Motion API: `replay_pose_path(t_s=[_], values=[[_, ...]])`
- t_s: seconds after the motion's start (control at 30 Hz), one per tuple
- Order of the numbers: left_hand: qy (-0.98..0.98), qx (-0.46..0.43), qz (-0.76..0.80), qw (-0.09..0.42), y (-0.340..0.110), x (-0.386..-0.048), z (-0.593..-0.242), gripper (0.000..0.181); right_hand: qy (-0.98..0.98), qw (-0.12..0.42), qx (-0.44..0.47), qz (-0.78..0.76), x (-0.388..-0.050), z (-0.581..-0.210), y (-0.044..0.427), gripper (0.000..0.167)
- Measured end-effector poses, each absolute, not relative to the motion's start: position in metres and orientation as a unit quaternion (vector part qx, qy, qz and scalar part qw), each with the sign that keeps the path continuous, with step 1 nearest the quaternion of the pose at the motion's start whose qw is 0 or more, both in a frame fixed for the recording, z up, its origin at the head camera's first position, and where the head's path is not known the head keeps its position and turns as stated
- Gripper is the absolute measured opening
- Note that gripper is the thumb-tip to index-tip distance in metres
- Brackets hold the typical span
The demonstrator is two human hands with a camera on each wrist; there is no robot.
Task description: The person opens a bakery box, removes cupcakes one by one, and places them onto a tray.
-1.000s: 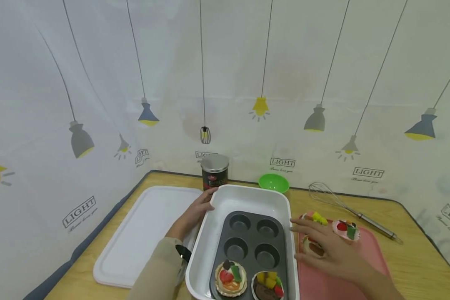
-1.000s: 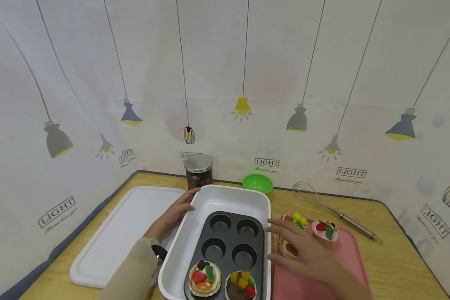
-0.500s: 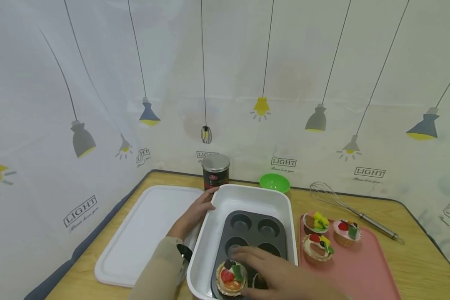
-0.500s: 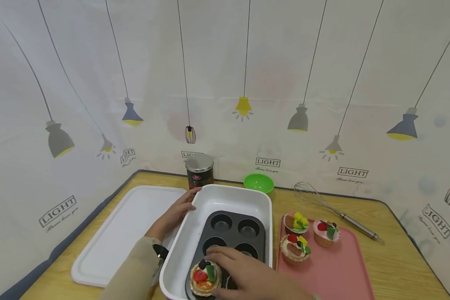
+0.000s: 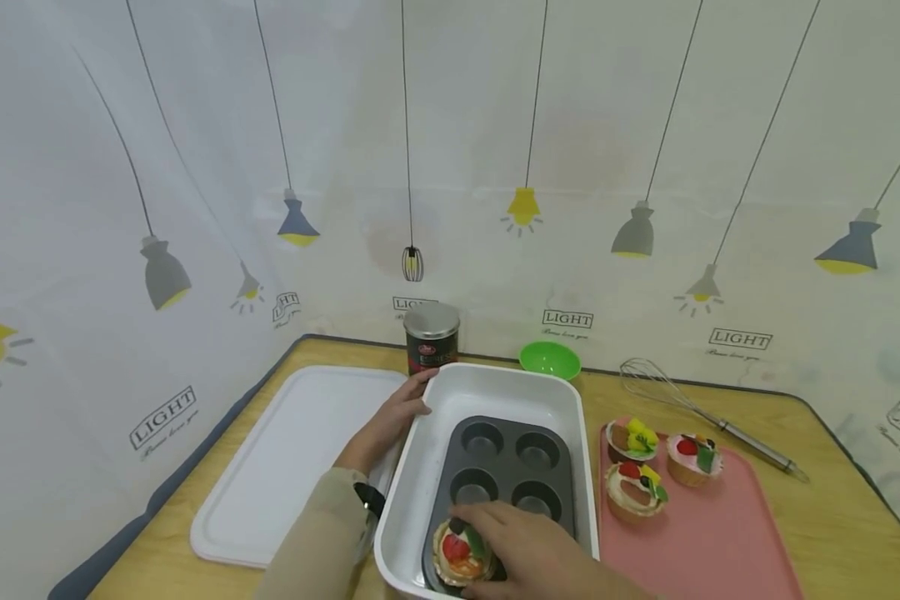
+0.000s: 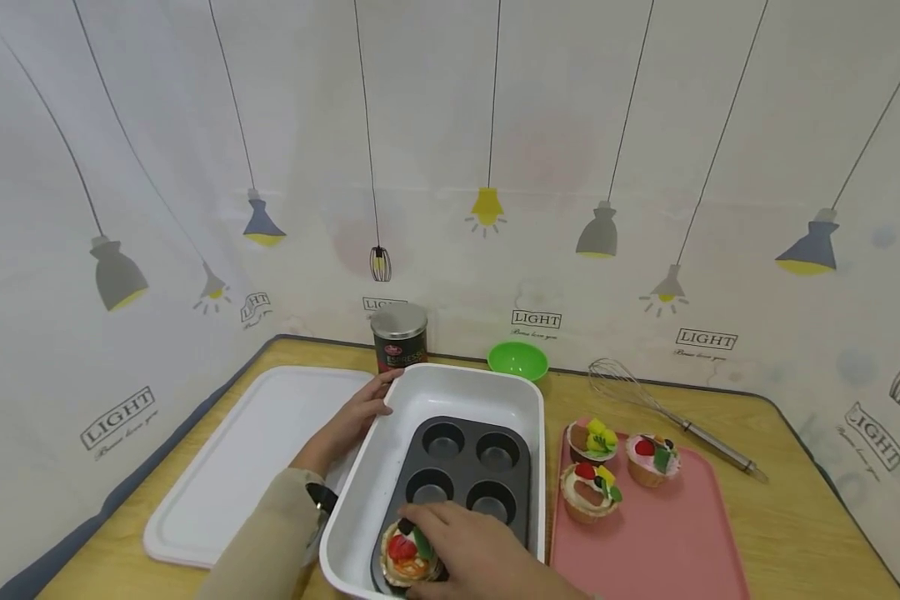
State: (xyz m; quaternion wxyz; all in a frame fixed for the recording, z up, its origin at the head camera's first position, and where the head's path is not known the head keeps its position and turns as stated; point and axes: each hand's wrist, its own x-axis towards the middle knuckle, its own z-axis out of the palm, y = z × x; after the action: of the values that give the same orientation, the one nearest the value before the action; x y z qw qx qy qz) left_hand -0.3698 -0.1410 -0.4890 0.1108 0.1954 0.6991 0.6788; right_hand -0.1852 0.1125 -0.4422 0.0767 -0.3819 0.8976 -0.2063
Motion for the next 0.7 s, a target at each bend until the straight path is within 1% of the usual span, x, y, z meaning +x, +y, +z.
replay_pose_path(t_s=[0.2,0.7], values=[[0.697,0.194,0.681,0.113,-0.1403,-0.3707,-0.4901,0.073,0.895,0.041,-0.394,-0.204,-0.1827,-0.443,0.1131,0.07],[0.709,0.184,0.671,0.115,-0.1413,-0.3719,-0.4893,0.073,0.871,0.03,-0.432,-0.23,-0.1859,-0.4471,0.1152,0.068]])
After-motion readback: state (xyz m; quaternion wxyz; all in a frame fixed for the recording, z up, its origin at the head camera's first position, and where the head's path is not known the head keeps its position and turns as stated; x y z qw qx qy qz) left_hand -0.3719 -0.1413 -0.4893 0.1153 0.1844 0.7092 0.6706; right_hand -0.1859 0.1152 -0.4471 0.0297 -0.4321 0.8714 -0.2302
